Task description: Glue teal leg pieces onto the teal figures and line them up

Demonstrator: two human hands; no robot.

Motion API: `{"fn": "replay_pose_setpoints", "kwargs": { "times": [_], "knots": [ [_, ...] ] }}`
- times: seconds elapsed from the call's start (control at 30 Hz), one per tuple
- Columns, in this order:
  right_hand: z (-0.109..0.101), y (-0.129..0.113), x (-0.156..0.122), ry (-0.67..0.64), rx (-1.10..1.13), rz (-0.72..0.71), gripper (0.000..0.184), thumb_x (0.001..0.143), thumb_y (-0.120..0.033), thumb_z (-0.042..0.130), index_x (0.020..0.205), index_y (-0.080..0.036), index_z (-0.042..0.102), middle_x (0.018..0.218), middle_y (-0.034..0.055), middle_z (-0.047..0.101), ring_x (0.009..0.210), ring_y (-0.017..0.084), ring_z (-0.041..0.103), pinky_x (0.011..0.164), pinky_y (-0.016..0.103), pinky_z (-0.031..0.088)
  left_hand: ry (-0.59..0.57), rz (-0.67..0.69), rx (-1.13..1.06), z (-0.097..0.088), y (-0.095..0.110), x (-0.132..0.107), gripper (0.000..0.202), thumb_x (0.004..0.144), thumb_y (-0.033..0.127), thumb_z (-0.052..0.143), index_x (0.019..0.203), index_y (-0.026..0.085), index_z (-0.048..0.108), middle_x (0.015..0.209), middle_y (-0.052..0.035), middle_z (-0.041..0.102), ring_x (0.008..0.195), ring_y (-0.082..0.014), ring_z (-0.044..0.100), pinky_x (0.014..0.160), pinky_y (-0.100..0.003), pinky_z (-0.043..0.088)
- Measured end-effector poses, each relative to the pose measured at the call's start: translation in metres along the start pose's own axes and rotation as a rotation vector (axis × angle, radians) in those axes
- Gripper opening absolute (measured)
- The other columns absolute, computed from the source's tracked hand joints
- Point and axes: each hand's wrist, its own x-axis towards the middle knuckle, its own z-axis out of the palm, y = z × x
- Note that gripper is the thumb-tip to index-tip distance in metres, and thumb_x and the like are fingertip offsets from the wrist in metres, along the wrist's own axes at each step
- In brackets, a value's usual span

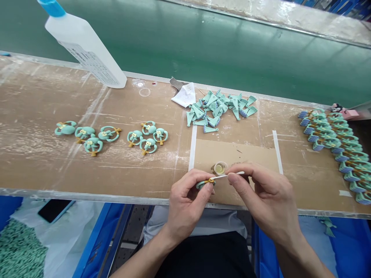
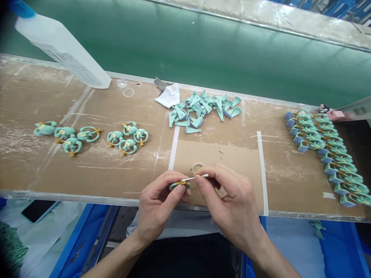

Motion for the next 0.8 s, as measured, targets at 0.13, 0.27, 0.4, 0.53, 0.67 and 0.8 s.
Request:
{"fn": "replay_pose_setpoints", "kwargs": {
  "times": [0.13, 0.27, 0.4, 0.53, 0.67, 0.8],
  "knots": [
    [-0.0002, -0.0018, 0.0003, -0.011, 0.004, 0.006, 0.017, 0.114, -0.019, 0.075, 0.102, -0.027, 0.082, 0.085, -0.0009, 0.081, 0.071, 0.018, 0.071, 0.071, 0.032, 0.059, 0.002, 0.008, 0.002, 0.0001, -0.0008, 0.0001, 0.013, 0.115, 0.027, 0.079, 0.117, 0.023, 0.092, 0.111, -0.0097, 0.083, 0.086, -0.0192, 0.079, 0.071, -0.029, 0.066],
    [-0.0011, -0.0031, 0.0000, -0.020, 0.009, -0.009, 0.016, 0.115, -0.018, 0.075, 0.103, -0.027, 0.082, 0.088, -0.0009, 0.081, 0.071, 0.018, 0.071, 0.071, 0.032, 0.058, 0.003, 0.011, -0.006, 0.0011, -0.0016, 0.0007, 0.014, 0.115, 0.027, 0.079, 0.119, 0.023, 0.092, 0.112, -0.0102, 0.084, 0.086, -0.0193, 0.079, 0.070, -0.029, 0.066],
    [-0.0036, -0.0041, -0.0013, -0.035, 0.001, -0.022, 0.017, 0.115, -0.017, 0.076, 0.104, -0.028, 0.082, 0.086, -0.0028, 0.080, 0.073, 0.017, 0.073, 0.072, 0.030, 0.058, 0.011, 0.016, 0.001, 0.0012, -0.0012, 0.0013, 0.013, 0.115, 0.027, 0.080, 0.118, 0.023, 0.093, 0.113, -0.0105, 0.084, 0.087, -0.0198, 0.080, 0.069, -0.029, 0.066],
    [-0.0062, -0.0036, -0.0015, -0.043, -0.017, -0.034, 0.016, 0.115, -0.016, 0.076, 0.106, -0.028, 0.082, 0.089, -0.0026, 0.082, 0.073, 0.016, 0.073, 0.072, 0.030, 0.057, 0.018, 0.025, 0.027, 0.0005, -0.0010, 0.0005, 0.013, 0.115, 0.026, 0.080, 0.117, 0.024, 0.093, 0.112, -0.0101, 0.084, 0.088, -0.0198, 0.079, 0.069, -0.028, 0.065],
    [-0.0076, -0.0028, -0.0002, -0.048, -0.025, -0.041, 0.017, 0.116, -0.016, 0.074, 0.105, -0.027, 0.081, 0.087, -0.0022, 0.080, 0.071, 0.017, 0.072, 0.071, 0.031, 0.056, 0.015, 0.017, 0.031, 0.0008, -0.0016, -0.0001, 0.015, 0.116, 0.028, 0.079, 0.119, 0.023, 0.093, 0.112, -0.0111, 0.083, 0.087, -0.0201, 0.078, 0.069, -0.028, 0.066],
    [-0.0079, -0.0024, 0.0005, -0.044, -0.024, -0.031, 0.018, 0.116, -0.016, 0.073, 0.103, -0.026, 0.080, 0.085, -0.0023, 0.079, 0.069, 0.017, 0.071, 0.070, 0.031, 0.056, 0.019, 0.014, 0.043, 0.0014, -0.0014, 0.0003, 0.016, 0.116, 0.030, 0.079, 0.119, 0.023, 0.093, 0.112, -0.0120, 0.084, 0.088, -0.0212, 0.078, 0.070, -0.030, 0.067]
  ]
}}
